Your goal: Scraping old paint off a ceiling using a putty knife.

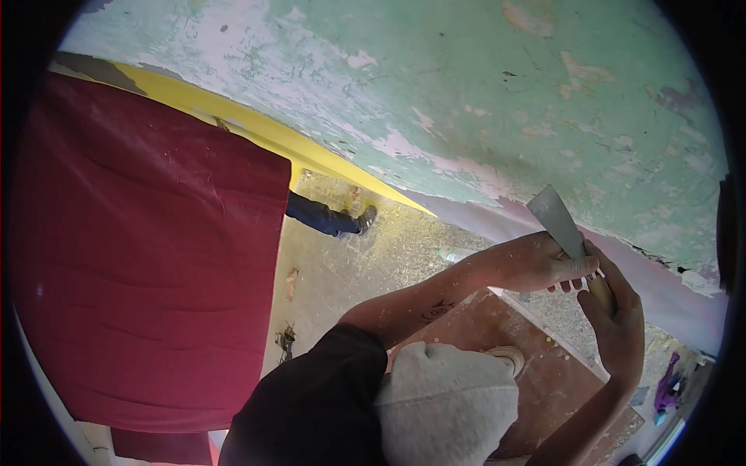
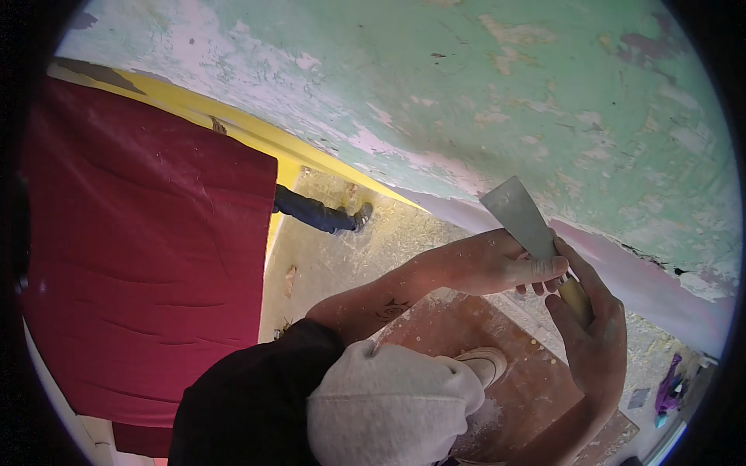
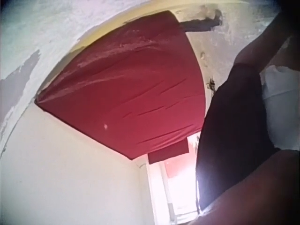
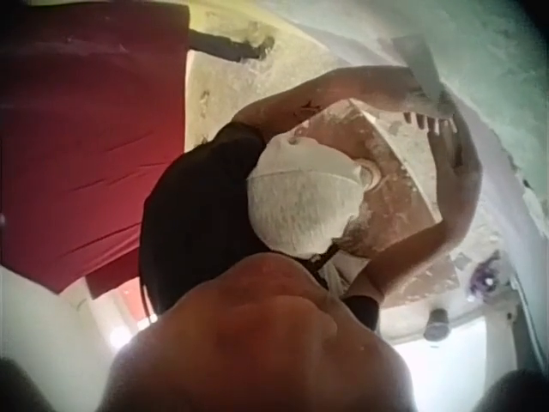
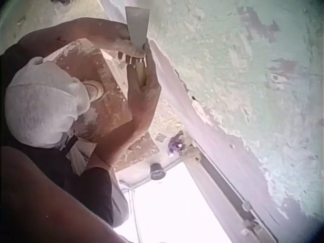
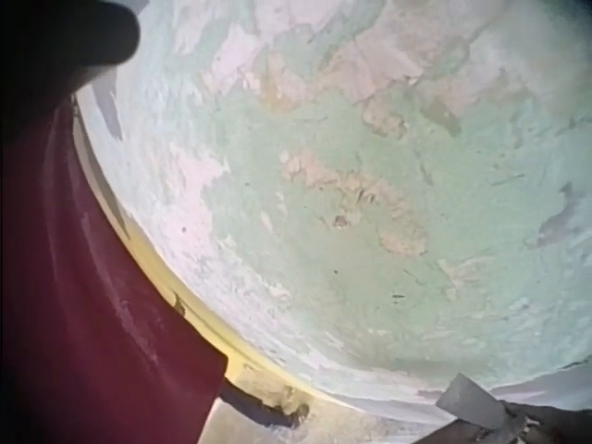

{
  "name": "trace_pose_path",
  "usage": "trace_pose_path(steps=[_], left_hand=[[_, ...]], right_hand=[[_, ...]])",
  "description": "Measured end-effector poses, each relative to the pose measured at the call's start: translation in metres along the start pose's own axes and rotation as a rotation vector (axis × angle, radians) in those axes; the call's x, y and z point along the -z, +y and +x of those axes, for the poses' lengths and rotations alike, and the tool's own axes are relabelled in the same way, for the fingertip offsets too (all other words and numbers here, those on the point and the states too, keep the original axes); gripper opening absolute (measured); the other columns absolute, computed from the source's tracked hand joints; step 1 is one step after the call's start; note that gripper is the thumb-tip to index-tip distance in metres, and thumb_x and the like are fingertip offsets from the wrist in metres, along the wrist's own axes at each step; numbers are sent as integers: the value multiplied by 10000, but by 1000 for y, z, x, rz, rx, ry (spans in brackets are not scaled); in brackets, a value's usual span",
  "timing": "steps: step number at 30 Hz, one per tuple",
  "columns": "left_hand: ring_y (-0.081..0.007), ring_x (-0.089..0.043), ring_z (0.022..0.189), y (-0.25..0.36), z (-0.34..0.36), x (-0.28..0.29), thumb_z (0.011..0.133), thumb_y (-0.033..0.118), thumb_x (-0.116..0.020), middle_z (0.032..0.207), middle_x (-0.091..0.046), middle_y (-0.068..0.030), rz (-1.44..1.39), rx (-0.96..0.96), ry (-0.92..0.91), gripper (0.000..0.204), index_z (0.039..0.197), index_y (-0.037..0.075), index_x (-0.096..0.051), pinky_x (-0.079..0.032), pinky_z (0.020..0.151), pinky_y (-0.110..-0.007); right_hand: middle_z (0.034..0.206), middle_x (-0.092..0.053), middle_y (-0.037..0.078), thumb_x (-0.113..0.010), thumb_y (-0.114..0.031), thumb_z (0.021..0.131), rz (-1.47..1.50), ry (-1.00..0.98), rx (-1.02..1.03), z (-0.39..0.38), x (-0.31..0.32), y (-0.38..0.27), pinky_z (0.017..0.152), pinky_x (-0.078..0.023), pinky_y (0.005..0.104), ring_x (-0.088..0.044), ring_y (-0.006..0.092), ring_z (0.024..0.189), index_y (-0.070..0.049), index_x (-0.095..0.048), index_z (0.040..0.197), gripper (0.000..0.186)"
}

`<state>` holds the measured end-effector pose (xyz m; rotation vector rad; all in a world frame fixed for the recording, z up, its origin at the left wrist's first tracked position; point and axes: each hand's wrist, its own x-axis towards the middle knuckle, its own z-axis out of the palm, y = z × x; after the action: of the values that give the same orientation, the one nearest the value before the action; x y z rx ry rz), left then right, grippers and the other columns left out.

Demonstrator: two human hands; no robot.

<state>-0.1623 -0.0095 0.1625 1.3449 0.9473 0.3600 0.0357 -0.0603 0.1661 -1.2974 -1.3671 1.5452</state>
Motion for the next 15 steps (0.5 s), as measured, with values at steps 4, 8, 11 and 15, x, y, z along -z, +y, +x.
trace_pose_path(steps=[4,8,11,15], left_hand=[[-153,-633,915,-17,14,-8,1005,460,-564,977,-658,-54,-22,-40,-6,441,1109,36,-624,-529,771,-300],[-174,-621,945,-37,16,-12,997,455,-581,1016,-645,-75,-45,-9,-11,454,1127,21,-622,-519,813,-331],[-172,-606,946,-46,26,-15,993,434,-599,1013,-636,-69,-58,11,4,430,1128,26,-616,-505,833,-331],[-164,-632,865,-56,31,-14,989,434,-605,976,-661,-75,-74,-140,97,434,1136,27,-646,-520,770,-322]], right_hand=[[1175,-652,64,-577,83,802,51,-40,6,6,13,18,941,-451,275,-567,124,1034,-31,-541,1412,622],[1244,-667,113,-588,86,800,46,-97,-51,6,20,39,963,-458,290,-588,131,1076,-40,-550,1405,620],[1275,-656,133,-583,84,801,65,-72,-99,11,20,53,992,-451,300,-591,148,1121,-38,-539,1413,625],[1340,-624,157,-580,82,793,76,-78,-28,19,21,54,1028,-436,315,-579,169,1191,-35,-524,1423,643]])
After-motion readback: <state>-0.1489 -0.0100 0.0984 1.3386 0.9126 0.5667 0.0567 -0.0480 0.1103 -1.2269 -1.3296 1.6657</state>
